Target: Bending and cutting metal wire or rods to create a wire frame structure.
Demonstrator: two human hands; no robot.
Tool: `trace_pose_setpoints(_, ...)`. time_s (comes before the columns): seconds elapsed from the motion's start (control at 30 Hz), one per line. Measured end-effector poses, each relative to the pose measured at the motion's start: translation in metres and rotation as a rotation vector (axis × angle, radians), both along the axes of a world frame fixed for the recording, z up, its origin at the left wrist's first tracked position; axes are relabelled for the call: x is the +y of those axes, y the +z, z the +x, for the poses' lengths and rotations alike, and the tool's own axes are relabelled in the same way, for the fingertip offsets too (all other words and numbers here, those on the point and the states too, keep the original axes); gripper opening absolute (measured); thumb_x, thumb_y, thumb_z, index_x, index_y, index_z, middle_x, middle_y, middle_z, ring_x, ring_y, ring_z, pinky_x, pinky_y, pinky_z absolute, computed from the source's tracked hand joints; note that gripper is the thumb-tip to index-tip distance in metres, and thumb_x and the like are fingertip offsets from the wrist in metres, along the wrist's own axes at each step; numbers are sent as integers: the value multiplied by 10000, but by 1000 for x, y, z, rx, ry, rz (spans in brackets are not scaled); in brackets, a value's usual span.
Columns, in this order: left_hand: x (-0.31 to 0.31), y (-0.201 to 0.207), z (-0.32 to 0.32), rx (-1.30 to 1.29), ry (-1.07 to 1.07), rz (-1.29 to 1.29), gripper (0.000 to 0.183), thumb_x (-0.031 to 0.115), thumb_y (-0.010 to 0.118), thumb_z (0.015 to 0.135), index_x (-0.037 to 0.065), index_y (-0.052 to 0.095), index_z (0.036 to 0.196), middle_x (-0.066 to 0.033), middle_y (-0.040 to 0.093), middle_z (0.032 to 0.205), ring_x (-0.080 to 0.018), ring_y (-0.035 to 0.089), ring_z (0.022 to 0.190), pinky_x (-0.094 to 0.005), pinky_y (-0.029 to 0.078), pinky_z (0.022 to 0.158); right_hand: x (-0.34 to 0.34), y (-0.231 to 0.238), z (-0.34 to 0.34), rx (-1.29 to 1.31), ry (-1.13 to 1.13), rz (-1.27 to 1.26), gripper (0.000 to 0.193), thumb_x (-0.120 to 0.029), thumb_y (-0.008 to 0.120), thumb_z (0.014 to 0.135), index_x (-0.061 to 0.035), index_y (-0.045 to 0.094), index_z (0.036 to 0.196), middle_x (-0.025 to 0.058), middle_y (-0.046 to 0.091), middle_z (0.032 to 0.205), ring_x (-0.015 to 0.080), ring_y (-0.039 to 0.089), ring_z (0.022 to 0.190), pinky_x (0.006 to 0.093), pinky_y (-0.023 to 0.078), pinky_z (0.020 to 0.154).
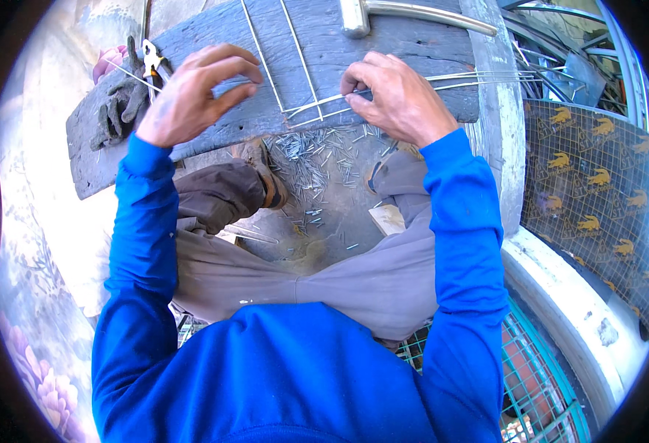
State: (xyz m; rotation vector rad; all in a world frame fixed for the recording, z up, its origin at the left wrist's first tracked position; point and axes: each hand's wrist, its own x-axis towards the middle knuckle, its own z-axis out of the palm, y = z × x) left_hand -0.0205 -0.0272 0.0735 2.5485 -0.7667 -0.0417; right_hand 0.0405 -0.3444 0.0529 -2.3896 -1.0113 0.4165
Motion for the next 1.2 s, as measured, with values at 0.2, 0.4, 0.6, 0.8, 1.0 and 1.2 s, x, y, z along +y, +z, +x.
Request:
trace_pose_setpoints(0.2,-14,-23,-2,80,13,-90,200,184,777,934,107,750,1117,-102,657,1104,-319,653,1089,-435,533,968,1,1,0,5,10,-6,135,-170,728,914,-74,710,1007,115,666,996,330,658,1006,444,545,910)
trace_pose_setpoints(0.4,-16,-28,-1,126,23,-126,218,179,813,897,99,767,1094,-88,626,1103,-307,644,1081,-422,536,963,0,1,-2,-5,19,-11,138,-166,724,914,-81,701,1020,108,654,989,329,647,1025,445,538,927)
trace_pose_setpoints(0.6,-16,-27,-2,179,49,-133,218,173,817,892,94,766,1089,-101,608,1129,-313,639,1097,-426,532,970,-6,-1,-2,-47,21,26,131,-95,711,918,-55,705,1043,106,651,1000,296,655,954,418,538,887)
trace_pose_setpoints(0.8,-17,-26,-1,208,53,-108,216,169,817,891,82,763,1081,-104,603,1134,-315,635,1110,-426,529,977,-30,11,15,-51,-72,22,186,-44,629,940,-60,730,1095,95,674,1032,236,666,913,368,551,846)
trace_pose_setpoints(1.0,-16,-24,0,184,35,-127,211,146,821,879,77,763,1070,-101,598,1117,-309,634,1089,-427,530,959,-57,25,28,-72,-405,-9,217,-89,589,982,-103,773,1097,148,690,1041,339,698,970,422,556,886)
trace_pose_setpoints(1.2,-16,-21,2,210,39,-107,189,152,815,891,89,769,1062,-102,610,1104,-311,645,1079,-426,538,951,-79,26,37,-129,-521,17,205,-101,601,991,-89,772,1102,140,697,1037,314,698,960,404,548,885)
